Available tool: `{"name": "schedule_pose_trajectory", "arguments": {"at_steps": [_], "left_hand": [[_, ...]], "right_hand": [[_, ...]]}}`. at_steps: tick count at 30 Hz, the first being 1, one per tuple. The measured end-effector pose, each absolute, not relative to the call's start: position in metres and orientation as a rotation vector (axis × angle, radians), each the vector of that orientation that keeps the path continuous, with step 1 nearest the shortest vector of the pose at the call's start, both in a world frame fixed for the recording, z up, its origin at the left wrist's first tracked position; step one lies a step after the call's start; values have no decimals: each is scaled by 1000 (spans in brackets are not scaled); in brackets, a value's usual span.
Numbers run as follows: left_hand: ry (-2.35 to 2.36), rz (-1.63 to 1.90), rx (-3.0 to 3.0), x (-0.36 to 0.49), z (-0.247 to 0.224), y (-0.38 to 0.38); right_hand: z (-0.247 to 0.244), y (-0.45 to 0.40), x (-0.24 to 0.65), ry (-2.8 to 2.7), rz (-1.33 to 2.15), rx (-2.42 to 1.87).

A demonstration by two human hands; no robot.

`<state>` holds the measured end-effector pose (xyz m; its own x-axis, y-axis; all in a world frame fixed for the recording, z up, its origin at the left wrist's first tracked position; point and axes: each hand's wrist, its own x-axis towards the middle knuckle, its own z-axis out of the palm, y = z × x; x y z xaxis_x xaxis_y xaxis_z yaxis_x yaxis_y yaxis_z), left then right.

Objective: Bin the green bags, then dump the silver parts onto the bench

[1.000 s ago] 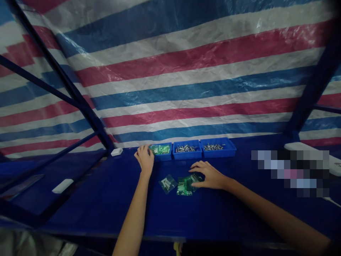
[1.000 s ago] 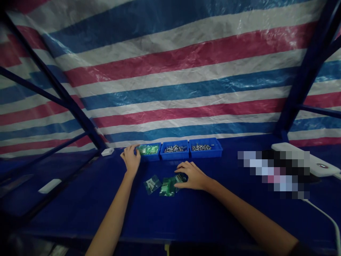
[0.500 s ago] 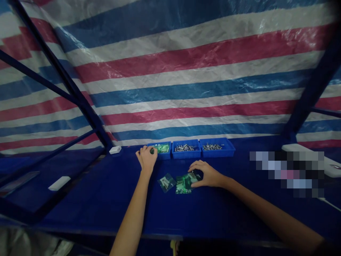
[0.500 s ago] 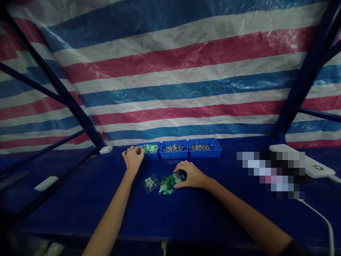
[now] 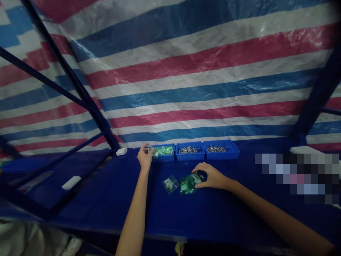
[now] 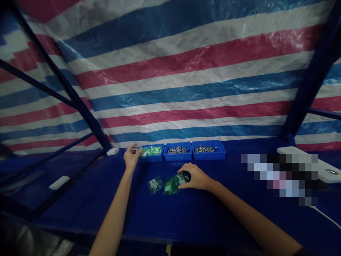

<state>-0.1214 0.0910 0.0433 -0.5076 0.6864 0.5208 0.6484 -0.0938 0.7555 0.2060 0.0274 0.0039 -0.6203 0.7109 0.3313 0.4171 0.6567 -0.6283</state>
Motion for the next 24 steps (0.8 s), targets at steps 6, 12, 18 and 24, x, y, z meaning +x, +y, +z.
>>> {"name": "schedule_pose_trajectory", "arguments": {"at_steps": [6, 12, 18, 24], "left_hand": [[1731, 1958, 1439, -133, 66, 110], [1628, 1779, 1635, -130, 69, 140], [1661, 1866, 1525, -131, 59, 155], [1679, 1170, 1861, -157, 63, 168]], "right_hand": [[2, 28, 205, -2305, 667, -874], [5, 27, 206, -2280, 680, -867], [7, 30, 206, -2306, 660, -869], [9, 32, 207, -2336, 619, -891]]}}
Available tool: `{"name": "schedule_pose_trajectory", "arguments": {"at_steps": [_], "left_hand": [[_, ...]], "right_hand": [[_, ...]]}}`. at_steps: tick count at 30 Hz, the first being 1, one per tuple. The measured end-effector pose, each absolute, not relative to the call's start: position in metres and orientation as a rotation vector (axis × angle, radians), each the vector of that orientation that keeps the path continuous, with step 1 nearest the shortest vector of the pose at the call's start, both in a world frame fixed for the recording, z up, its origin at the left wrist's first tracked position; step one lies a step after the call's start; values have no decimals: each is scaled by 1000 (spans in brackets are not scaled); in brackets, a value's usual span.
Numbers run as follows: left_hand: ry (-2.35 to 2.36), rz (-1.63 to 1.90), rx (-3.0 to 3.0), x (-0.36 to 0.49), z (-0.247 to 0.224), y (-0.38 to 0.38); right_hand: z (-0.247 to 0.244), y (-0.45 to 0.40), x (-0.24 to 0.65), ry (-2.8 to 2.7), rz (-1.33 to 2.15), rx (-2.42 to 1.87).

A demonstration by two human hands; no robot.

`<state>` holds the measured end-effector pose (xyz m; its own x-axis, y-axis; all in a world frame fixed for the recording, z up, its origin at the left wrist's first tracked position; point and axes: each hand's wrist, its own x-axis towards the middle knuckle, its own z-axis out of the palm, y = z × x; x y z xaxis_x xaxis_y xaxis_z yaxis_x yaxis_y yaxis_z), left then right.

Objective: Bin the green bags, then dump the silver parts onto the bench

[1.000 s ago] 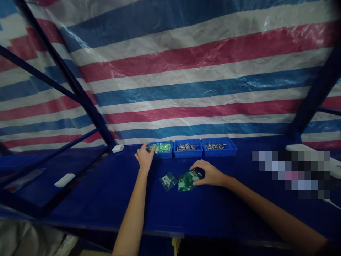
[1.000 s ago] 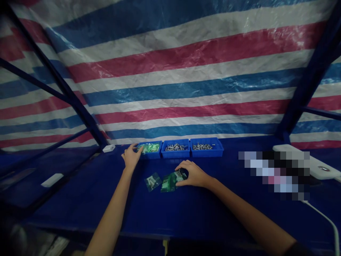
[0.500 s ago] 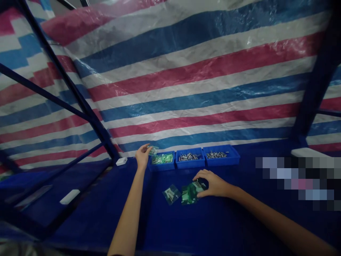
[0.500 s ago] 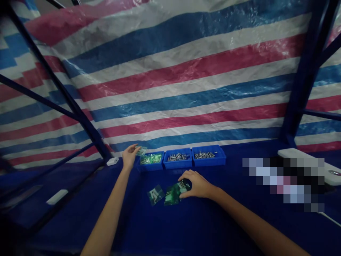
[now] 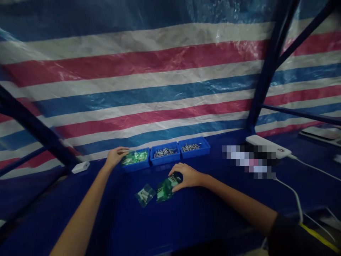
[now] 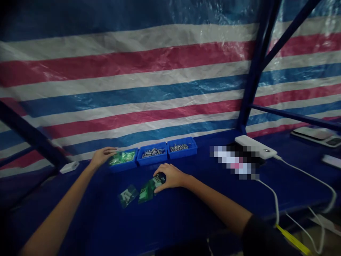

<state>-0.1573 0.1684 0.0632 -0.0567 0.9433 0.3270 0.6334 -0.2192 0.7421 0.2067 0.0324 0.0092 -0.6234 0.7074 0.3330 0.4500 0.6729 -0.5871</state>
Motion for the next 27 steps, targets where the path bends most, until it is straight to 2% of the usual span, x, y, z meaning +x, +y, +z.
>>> {"name": "schedule_pose_trajectory", "arguments": {"at_steps": [6, 9, 12, 16, 20, 23, 27], "left_hand": [[2009, 922, 2127, -154, 83, 168], [2064, 1130, 2259, -132, 96, 151], [1808, 1193, 2421, -100, 98, 119], [1372, 820, 2635, -62, 70, 56], [1341, 474, 2681, -46, 30, 1], [1367, 432, 2652, -41, 12, -17], [1365, 604, 2564, -22, 6, -21]], "right_hand": [[11, 33, 210, -2360, 601, -895], [11, 33, 211, -2327, 622, -912], [10, 35, 212, -2230, 653, -966], [7, 39, 211, -2081, 695, -1034], [5, 41, 210, -1971, 678, -996], [6, 40, 208, -1872, 719, -985], [8, 38, 204, -1728, 811, -947]]}}
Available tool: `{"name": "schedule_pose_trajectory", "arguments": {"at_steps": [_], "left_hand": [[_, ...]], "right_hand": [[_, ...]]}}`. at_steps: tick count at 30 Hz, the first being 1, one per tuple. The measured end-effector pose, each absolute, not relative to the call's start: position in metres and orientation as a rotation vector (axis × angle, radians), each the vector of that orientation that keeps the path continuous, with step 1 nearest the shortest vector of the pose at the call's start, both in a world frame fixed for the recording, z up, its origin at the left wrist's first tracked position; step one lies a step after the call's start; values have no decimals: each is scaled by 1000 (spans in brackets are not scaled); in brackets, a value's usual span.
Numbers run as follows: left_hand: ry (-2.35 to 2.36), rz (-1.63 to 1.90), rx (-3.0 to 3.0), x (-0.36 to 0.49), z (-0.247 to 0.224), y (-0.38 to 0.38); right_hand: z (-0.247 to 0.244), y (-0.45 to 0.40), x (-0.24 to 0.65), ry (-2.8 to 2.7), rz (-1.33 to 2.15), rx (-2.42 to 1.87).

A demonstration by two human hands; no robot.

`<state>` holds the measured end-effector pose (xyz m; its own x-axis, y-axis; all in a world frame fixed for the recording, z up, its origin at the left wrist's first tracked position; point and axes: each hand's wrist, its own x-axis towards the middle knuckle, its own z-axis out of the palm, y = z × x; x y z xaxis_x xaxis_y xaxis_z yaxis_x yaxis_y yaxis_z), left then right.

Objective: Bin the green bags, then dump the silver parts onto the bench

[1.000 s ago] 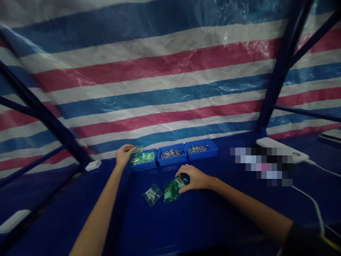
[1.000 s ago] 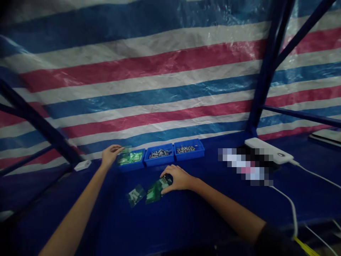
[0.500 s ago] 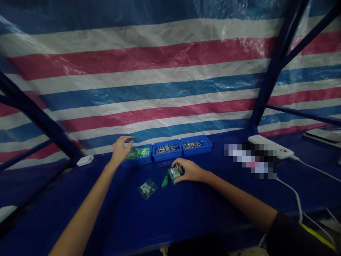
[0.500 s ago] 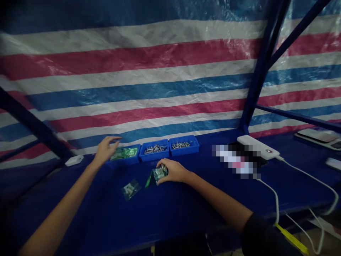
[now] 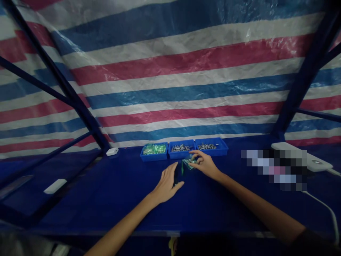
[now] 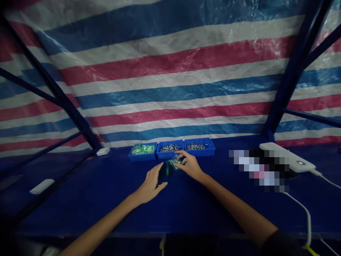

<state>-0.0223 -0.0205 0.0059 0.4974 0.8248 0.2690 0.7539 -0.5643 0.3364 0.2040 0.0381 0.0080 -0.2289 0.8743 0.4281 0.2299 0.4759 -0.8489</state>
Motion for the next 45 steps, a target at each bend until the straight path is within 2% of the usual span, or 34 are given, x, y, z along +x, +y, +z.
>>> {"name": "schedule_pose_trajectory", "arguments": {"at_steps": [5, 11, 21, 25, 32, 40, 45], "left_hand": [[1392, 929, 2393, 4, 8, -16], [1392, 1149, 2046, 8, 5, 3], [1354, 1392, 1958, 11, 15, -1], [1322, 1502, 2023, 11, 14, -2], [1348, 1547, 2155, 10, 17, -12], [1462, 1509, 2113, 11, 9, -9], [1329, 1493, 2252, 10, 8, -10]], "right_hand": [[12, 32, 199, -1672, 795, -911], [16, 29, 197, -1605, 743, -945], [5, 31, 187, -1355, 1351, -921], [3, 21, 182, -1502, 1269, -861], [15, 8, 183, -1745, 800, -840], [8, 9, 178, -1500, 1142, -850], [11, 7, 182, -1655, 868, -811]]}}
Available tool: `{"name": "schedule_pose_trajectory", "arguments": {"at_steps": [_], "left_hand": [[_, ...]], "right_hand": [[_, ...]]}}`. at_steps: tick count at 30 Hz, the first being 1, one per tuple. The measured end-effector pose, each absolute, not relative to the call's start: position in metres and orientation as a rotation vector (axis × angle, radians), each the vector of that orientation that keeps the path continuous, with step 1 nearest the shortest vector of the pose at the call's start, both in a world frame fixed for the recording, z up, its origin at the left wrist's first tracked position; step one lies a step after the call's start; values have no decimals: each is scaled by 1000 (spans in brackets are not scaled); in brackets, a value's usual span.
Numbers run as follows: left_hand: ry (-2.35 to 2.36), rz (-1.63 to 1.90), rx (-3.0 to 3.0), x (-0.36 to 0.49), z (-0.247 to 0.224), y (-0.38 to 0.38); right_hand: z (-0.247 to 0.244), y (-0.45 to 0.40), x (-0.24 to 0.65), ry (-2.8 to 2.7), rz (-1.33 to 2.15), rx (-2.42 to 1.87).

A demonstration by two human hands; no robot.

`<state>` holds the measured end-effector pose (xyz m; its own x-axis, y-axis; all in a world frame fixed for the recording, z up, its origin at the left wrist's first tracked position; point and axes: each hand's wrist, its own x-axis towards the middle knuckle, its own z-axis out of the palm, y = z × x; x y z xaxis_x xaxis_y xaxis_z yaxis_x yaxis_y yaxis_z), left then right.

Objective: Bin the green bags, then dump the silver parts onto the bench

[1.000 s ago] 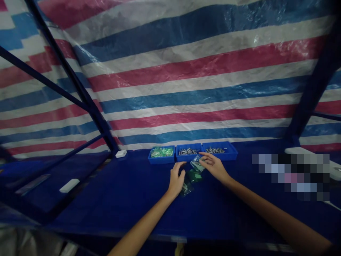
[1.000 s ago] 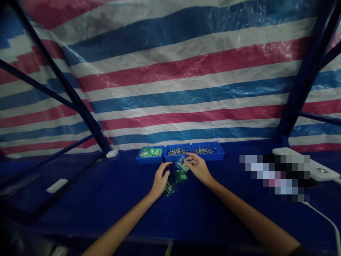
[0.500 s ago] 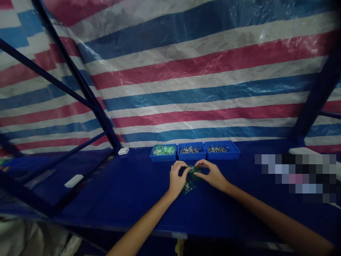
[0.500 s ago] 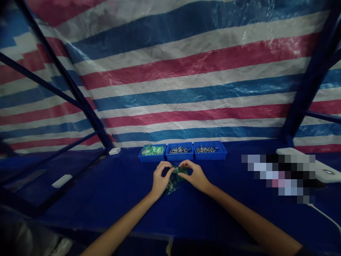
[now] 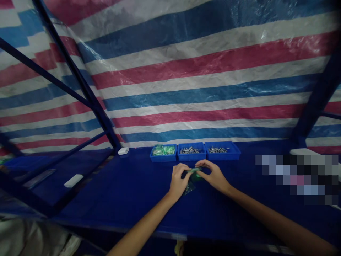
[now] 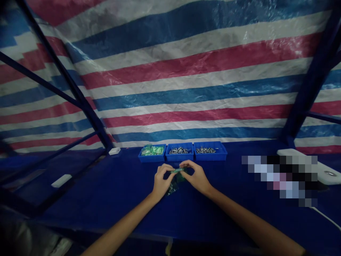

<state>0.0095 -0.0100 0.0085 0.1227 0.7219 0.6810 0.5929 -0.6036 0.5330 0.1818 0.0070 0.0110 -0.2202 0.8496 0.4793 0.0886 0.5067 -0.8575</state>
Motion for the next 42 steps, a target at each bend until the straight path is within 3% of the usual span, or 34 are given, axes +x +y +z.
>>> {"name": "schedule_pose_trajectory", "arguments": {"at_steps": [7, 14, 19, 23, 27, 32, 42], "left_hand": [[1366, 1392, 2414, 9, 7, -12], [1494, 1535, 2222, 6, 15, -10], [1647, 1771, 2107, -33, 63, 28], [1515, 1362, 2347, -70, 99, 76], [1530, 909, 2529, -90, 104, 115], [1742, 722, 2508, -93, 90, 144], [1723, 460, 2560, -86, 94, 166]], "right_hand": [[8, 10, 187, -1713, 713, -825], [8, 13, 188, -1545, 962, -899], [16, 2, 181, -1412, 1187, -890], [19, -16, 172, -1427, 1362, -821], [18, -27, 168, -1453, 1486, -766], [10, -32, 166, -1374, 1606, -712], [6, -48, 163, -1376, 1740, -588]]}}
